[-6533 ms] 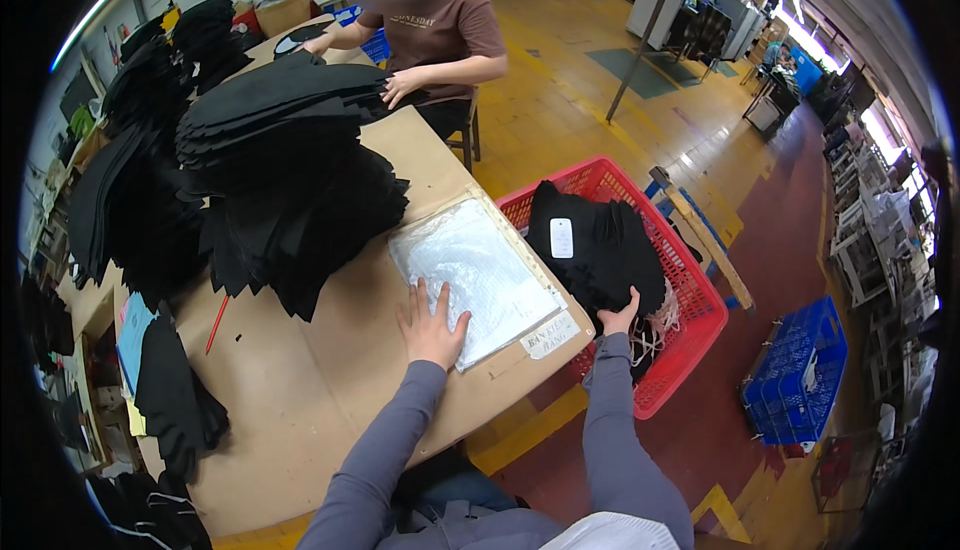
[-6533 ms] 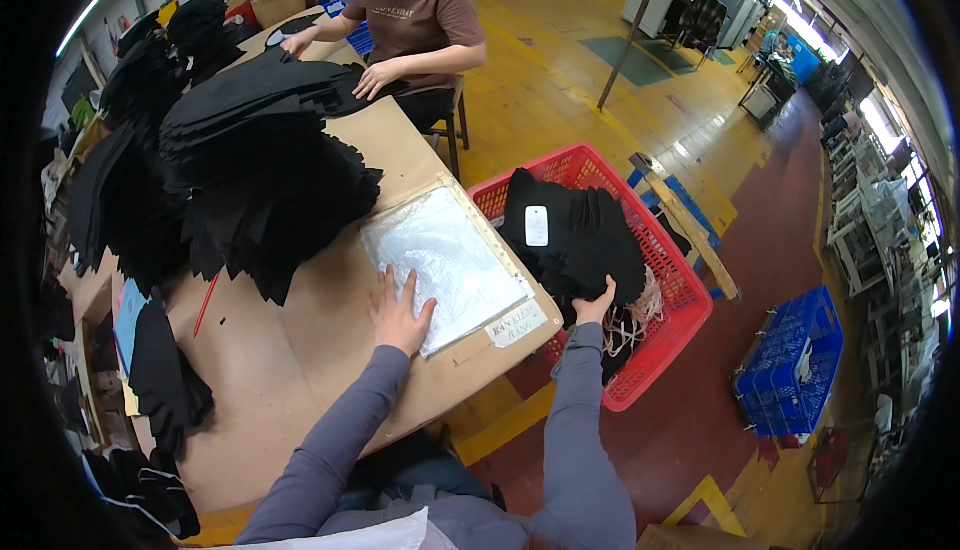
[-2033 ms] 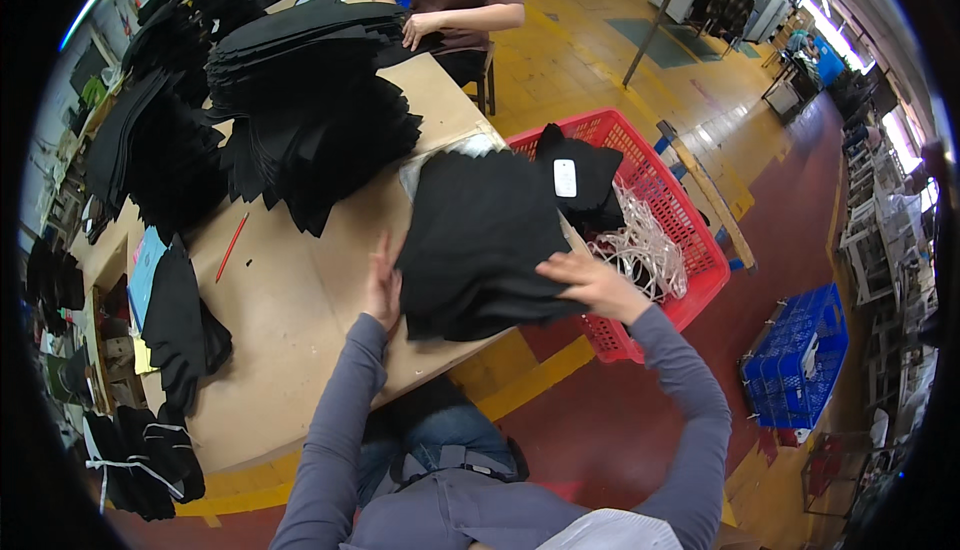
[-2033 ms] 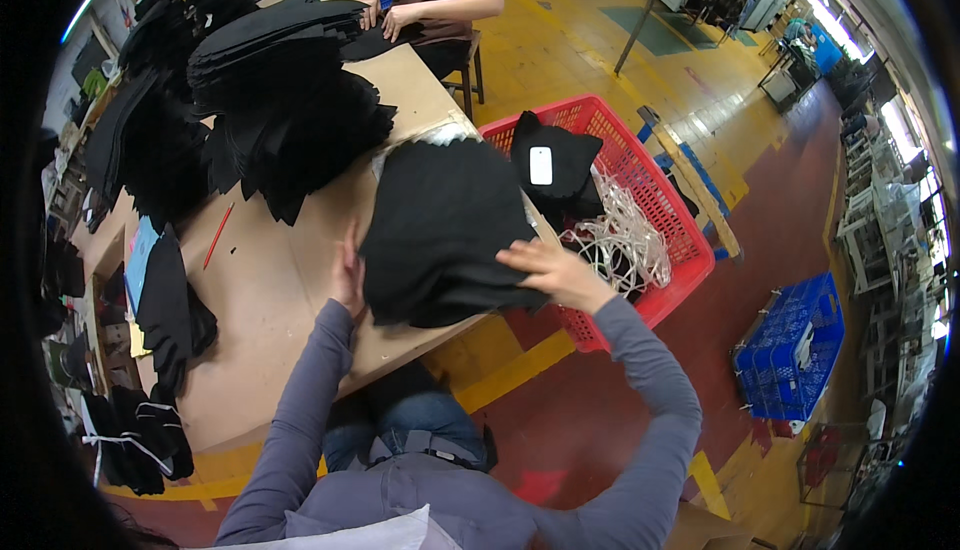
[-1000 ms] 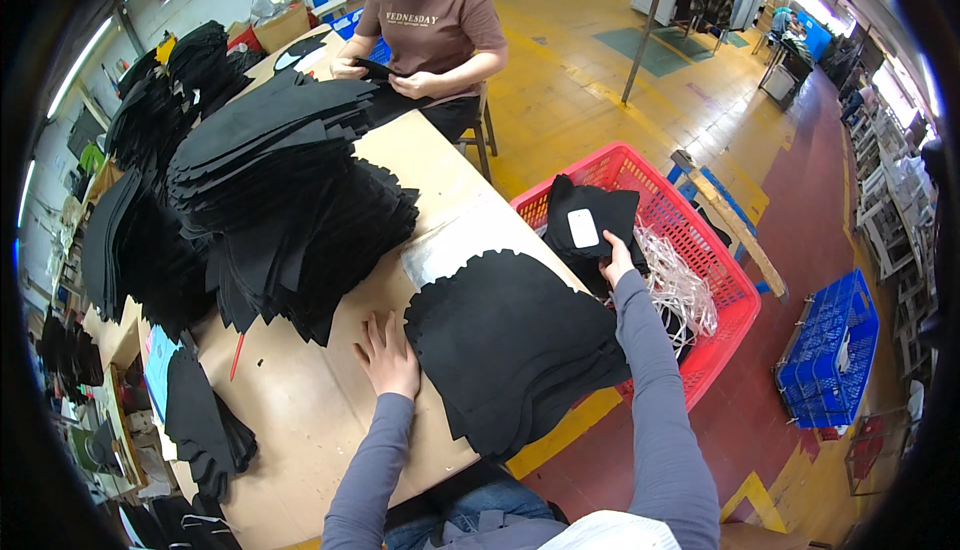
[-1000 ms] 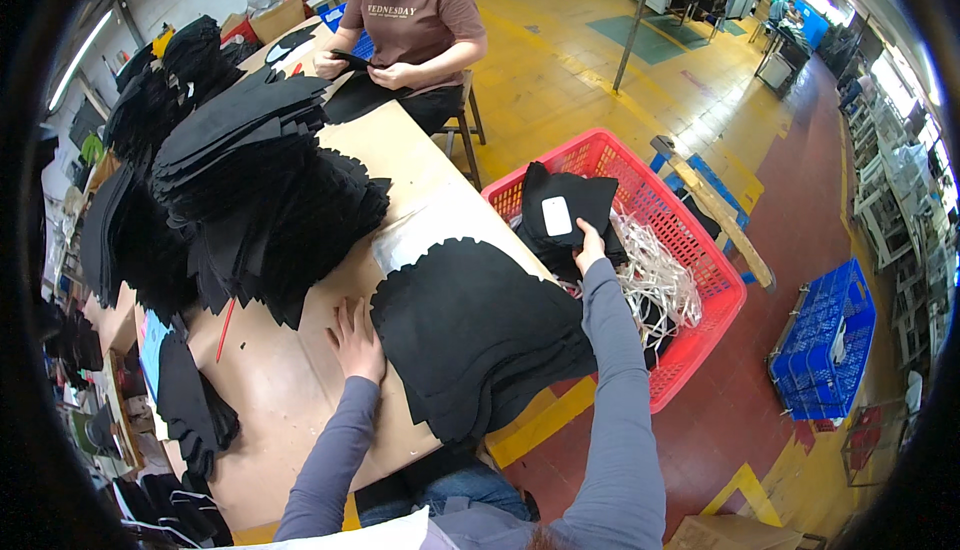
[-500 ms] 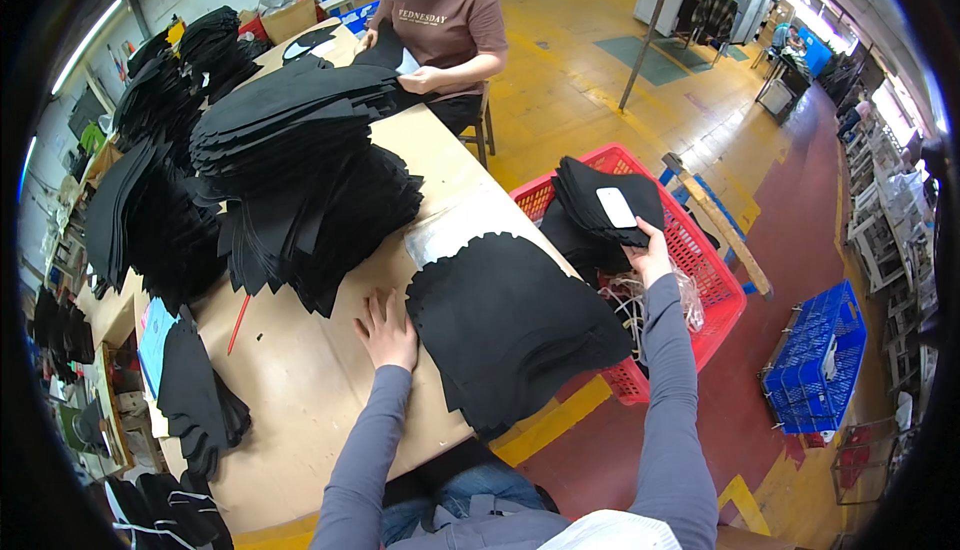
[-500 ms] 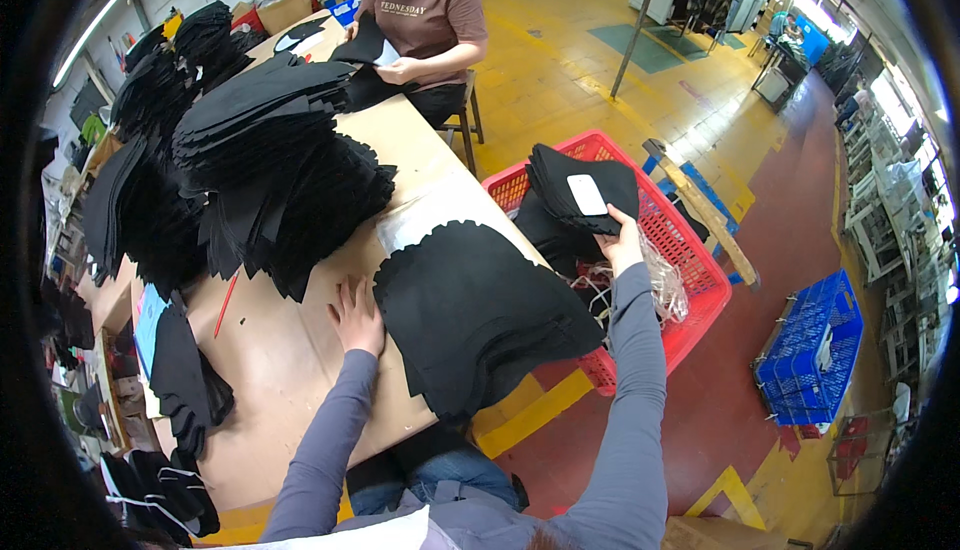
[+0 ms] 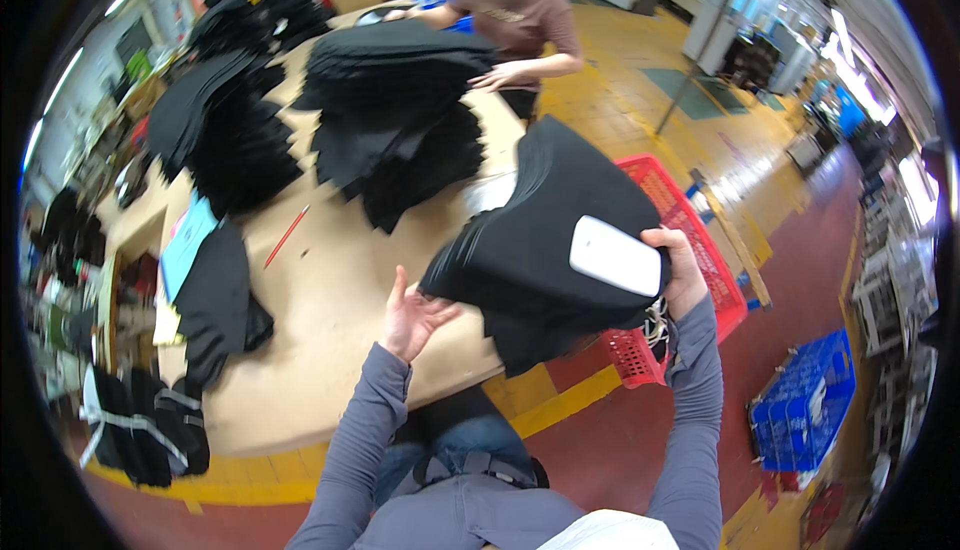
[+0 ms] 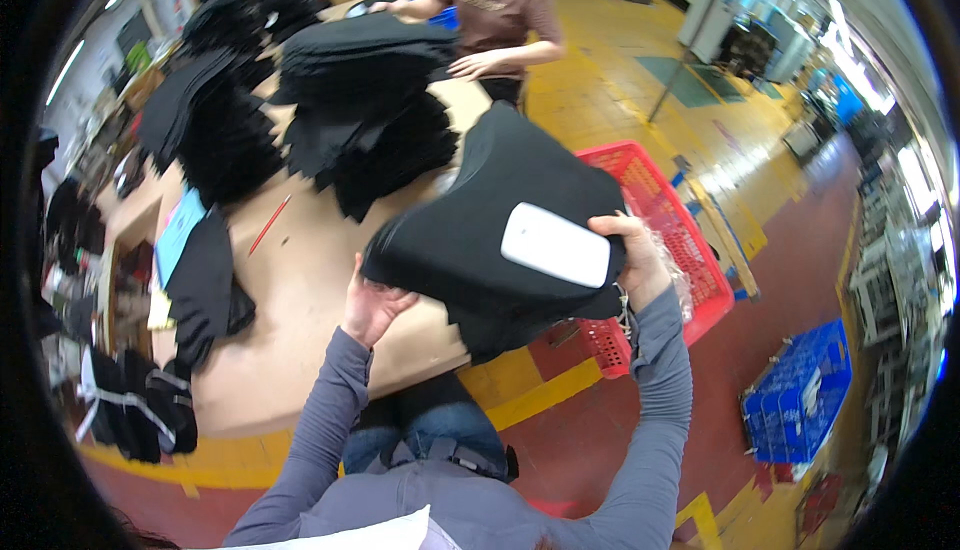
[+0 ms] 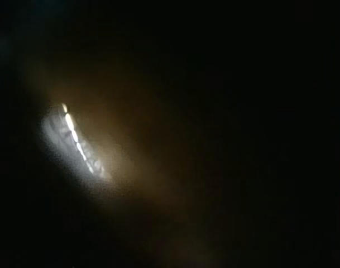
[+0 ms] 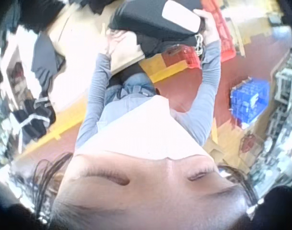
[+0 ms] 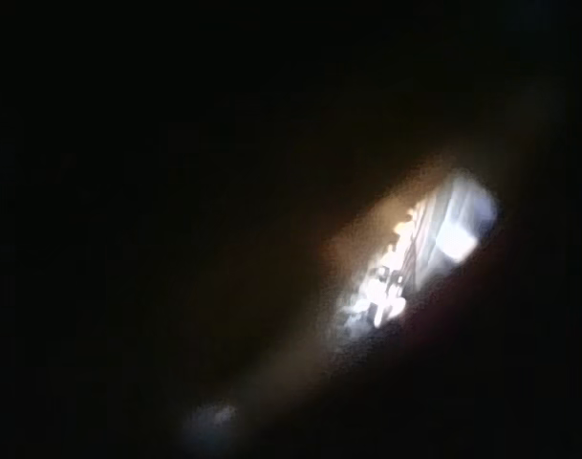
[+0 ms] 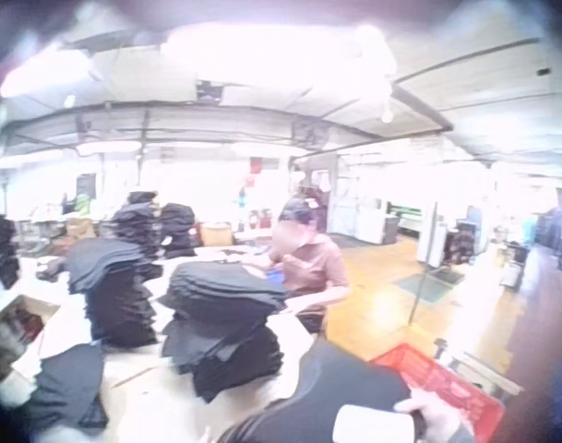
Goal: The person gathers black fabric pieces from a table, aligns them into neat stacks, and ties each stack with a white string. The person then places the tied bundles into a red basket. A coworker across the table also handles similar fabric pieces.
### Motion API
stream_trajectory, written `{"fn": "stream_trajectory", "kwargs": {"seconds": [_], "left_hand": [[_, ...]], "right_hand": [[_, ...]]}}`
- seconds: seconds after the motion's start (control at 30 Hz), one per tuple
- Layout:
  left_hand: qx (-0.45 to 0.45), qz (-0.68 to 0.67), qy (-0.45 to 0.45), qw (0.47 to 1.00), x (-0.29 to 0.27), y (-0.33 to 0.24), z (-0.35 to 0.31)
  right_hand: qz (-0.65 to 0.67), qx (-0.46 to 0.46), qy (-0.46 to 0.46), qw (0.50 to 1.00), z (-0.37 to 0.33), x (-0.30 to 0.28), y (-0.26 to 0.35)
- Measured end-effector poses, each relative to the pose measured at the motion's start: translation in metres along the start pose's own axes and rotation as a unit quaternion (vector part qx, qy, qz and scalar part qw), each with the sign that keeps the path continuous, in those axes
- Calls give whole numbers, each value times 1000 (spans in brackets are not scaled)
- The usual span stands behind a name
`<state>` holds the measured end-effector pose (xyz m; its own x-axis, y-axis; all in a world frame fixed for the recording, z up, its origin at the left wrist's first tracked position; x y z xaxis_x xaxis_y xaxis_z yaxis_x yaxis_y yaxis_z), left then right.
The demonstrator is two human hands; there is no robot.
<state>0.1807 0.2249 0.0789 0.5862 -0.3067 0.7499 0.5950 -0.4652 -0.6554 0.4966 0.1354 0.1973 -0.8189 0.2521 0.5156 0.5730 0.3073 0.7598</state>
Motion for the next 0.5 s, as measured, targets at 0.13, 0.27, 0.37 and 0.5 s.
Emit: {"fn": "stream_trajectory", "kwargs": {"seconds": [0.13, 0.27, 0.37, 0.5], "left_hand": [[-155, -155, 22, 975, 0, -15, -65], [-49, 78, -186, 978, -74, -39, -107], [112, 135, -244, 954, -126, -46, -140], [216, 204, -349, 889, -151, -65, -188]], "right_hand": [[-144, 100, 94, 980, 63, 112, -99], [-147, 171, 73, 972, 132, 142, -212], [-428, -20, 96, 898, 156, 180, -257], [-434, -137, 172, 874, 122, 244, -285]]}}
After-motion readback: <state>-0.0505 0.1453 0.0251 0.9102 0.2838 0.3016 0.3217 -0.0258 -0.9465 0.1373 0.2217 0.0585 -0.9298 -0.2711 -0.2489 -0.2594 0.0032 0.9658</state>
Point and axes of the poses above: each hand's wrist, its own z-axis towards the middle knuckle, its own x-axis out of the palm, y = z × x, the point moved 10 cm from there along z, towards the middle knuckle, and after that the axes turned 9 degrees about x, right-handed, at the moved point
